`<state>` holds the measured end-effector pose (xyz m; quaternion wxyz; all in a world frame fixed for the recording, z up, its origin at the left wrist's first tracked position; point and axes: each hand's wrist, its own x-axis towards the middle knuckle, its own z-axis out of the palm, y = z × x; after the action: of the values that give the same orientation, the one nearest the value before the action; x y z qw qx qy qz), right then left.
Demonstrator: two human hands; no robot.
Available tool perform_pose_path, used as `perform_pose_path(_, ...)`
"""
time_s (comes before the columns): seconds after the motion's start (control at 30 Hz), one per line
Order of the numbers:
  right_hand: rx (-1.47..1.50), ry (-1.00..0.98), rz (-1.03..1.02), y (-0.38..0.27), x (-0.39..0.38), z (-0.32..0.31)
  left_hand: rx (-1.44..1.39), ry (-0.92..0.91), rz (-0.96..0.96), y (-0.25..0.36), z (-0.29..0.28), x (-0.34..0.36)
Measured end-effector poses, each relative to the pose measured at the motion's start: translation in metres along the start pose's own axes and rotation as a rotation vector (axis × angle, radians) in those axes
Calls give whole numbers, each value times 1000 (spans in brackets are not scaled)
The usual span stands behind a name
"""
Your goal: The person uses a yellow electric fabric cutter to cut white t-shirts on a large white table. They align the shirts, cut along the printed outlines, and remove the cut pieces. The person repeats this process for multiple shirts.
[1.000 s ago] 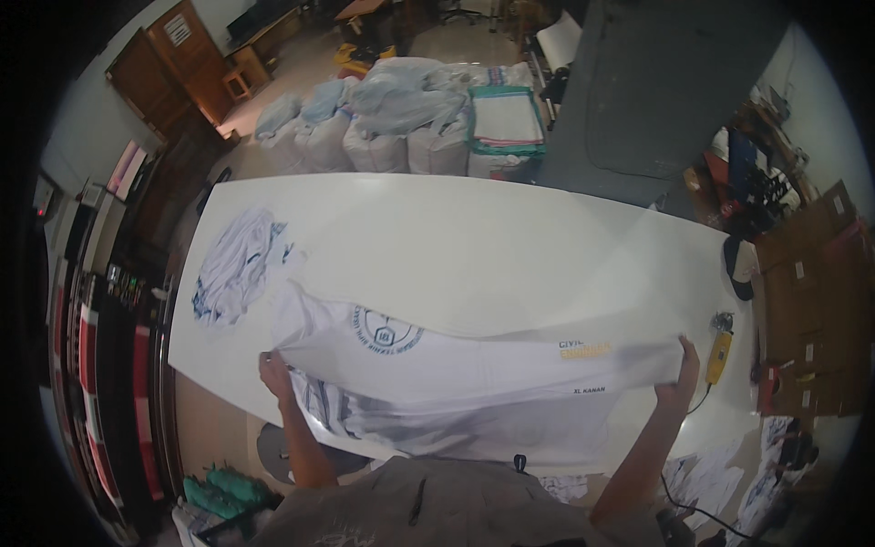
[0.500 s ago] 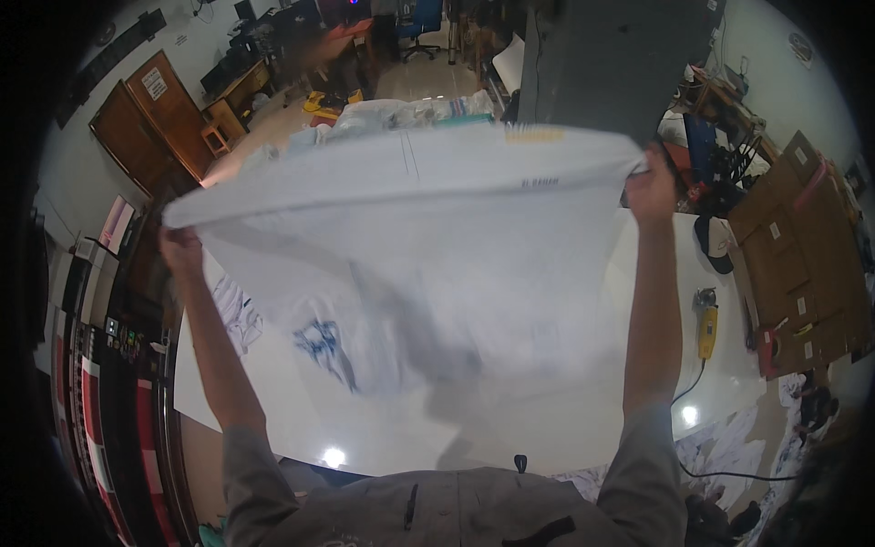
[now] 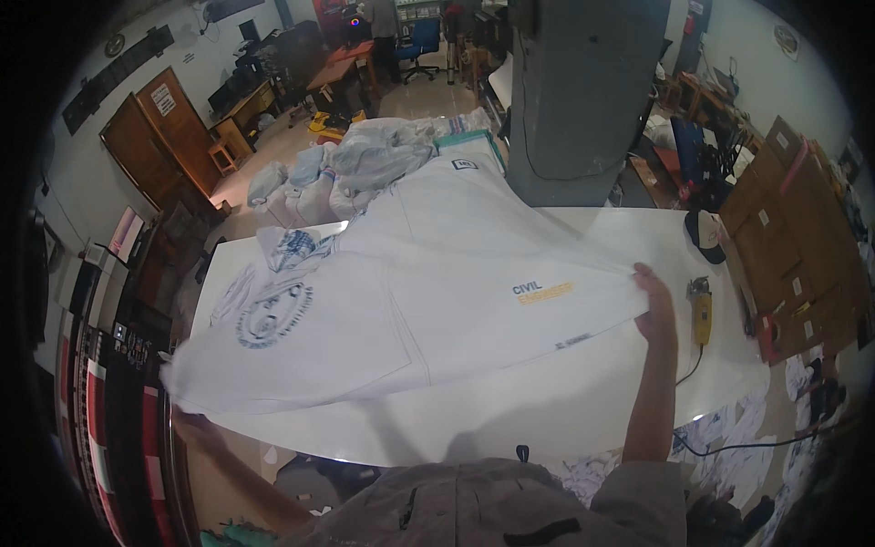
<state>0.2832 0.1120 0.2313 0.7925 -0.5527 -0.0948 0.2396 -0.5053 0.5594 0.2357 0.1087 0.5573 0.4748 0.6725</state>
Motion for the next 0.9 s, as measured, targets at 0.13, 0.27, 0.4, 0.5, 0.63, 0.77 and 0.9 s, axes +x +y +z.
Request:
perform_pose_path(0.13, -431, 9, 71, 68, 22, -18, -292, 129, -778, -91, -15, -102)
perform_pose_path(0.27, -638, 54, 69, 118, 51, -37, -115, 147, -982, -127, 8, -184)
perform_pose_path(0.4, -826, 99, -52, 166, 77, -82, 141, 50, -977, -135, 9, -246)
perform_pose_path(0.5, -870, 177, -79, 193, 93, -123, 241, 36, -986, -123, 0, -284)
perform_pose_path(0.63, -882, 171, -88, 206, 91, -167, 601, -69, -815, -92, -24, -328)
perform_pose_path(0.77, -775, 204, 8, 197, 74, -193, 793, -92, -816, -78, -46, -358)
perform_pose_path(0.9, -732, 127, 32, 183, 76, -206, 925, -230, -844, -78, -67, -367)
